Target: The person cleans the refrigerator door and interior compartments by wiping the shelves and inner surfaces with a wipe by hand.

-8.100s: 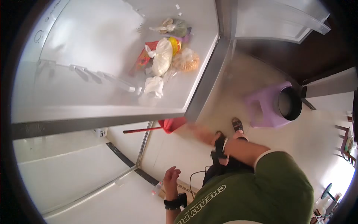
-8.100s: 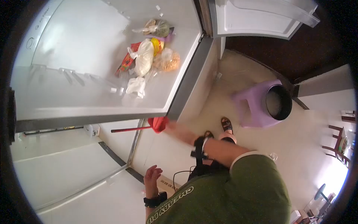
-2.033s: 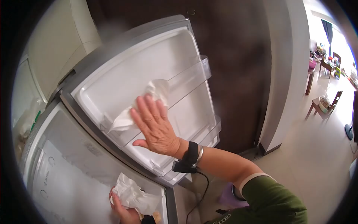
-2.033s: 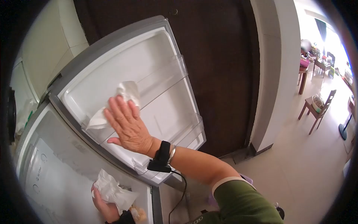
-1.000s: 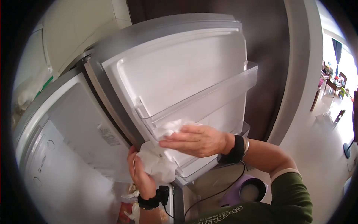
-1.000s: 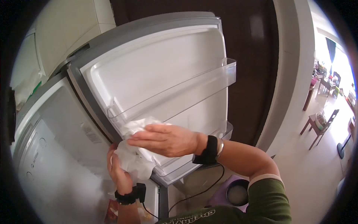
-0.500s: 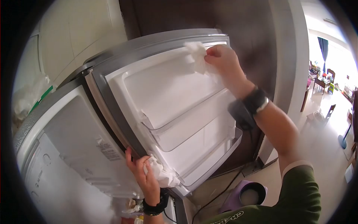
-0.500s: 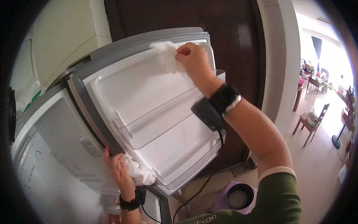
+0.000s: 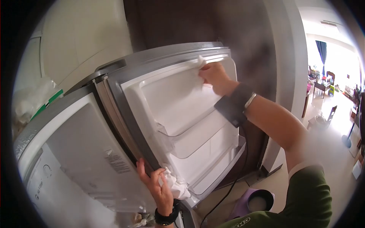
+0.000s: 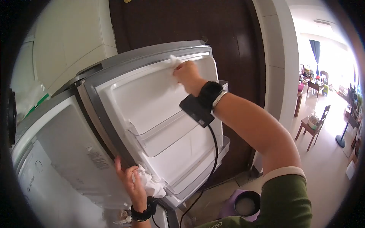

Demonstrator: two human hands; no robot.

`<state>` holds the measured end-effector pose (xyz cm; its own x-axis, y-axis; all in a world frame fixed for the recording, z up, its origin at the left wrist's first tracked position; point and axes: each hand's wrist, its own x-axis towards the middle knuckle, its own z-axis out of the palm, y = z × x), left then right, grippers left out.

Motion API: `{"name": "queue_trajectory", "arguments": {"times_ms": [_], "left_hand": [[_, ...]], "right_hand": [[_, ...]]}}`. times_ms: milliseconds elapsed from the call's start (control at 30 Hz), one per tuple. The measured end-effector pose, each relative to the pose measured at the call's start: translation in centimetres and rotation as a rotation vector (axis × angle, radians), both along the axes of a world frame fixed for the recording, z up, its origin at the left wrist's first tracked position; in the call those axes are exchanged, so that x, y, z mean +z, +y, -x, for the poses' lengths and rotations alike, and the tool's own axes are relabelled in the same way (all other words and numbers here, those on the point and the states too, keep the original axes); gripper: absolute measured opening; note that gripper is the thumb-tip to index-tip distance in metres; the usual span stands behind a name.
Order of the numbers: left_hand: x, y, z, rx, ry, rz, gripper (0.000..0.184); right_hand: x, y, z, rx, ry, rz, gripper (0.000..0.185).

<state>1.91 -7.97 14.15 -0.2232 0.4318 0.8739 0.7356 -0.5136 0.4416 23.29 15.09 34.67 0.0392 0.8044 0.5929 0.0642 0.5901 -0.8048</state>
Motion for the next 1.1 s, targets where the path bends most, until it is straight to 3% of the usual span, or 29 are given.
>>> {"name": "queue_trajectory", "arguments": {"times_ms": [133, 267, 367, 467, 567, 733, 800, 967, 1100], "left_hand": [[-0.2, 0.0, 0.4, 0.055, 0.07, 0.035, 0.01], [-0.1, 0.0, 0.3, 0.081, 0.11, 0.047, 0.009], [0.1, -0.2, 0.2, 0.082, 0.121, 0.032, 0.009], [0.5, -0.4, -0.7, 0.074, 0.102, -0.036, 0.01], [1.6, -1.3, -1.4, 0.053, 0.17, -0.111, 0.011], [2.8, -0.7, -1.5, -0.017, 0.335, -0.032, 0.014], [2.5, -0.1, -1.3, -0.005, 0.365, -0.012, 0.015], [1.3, 0.8, -0.8, 0.031, 0.389, 0.104, 0.012], [0.9, 1.1, 0.0, 0.042, 0.372, 0.167, 0.011]], "right_hand": [[-0.3, -5.6, 6.1, -0.056, -0.324, -0.319, 0.021], [-0.7, -10.4, 10.4, -0.02, -0.61, -0.668, 0.013], [0.0, -10.9, 9.0, 0.155, -0.681, -0.713, 0.013], [0.5, -10.7, 6.4, 0.163, -0.941, -1.169, 0.016], [1.4, -9.4, 4.6, 0.107, -1.032, -1.327, 0.018], [2.7, -3.8, -1.1, -0.028, -1.055, -1.357, 0.009], [2.7, -1.8, -4.2, -0.282, -1.257, -1.158, 0.011], [1.5, 6.0, -10.2, -0.584, -1.392, -0.99, 0.013], [0.7, 6.9, -10.0, -0.541, -1.361, -0.807, 0.017]]}}
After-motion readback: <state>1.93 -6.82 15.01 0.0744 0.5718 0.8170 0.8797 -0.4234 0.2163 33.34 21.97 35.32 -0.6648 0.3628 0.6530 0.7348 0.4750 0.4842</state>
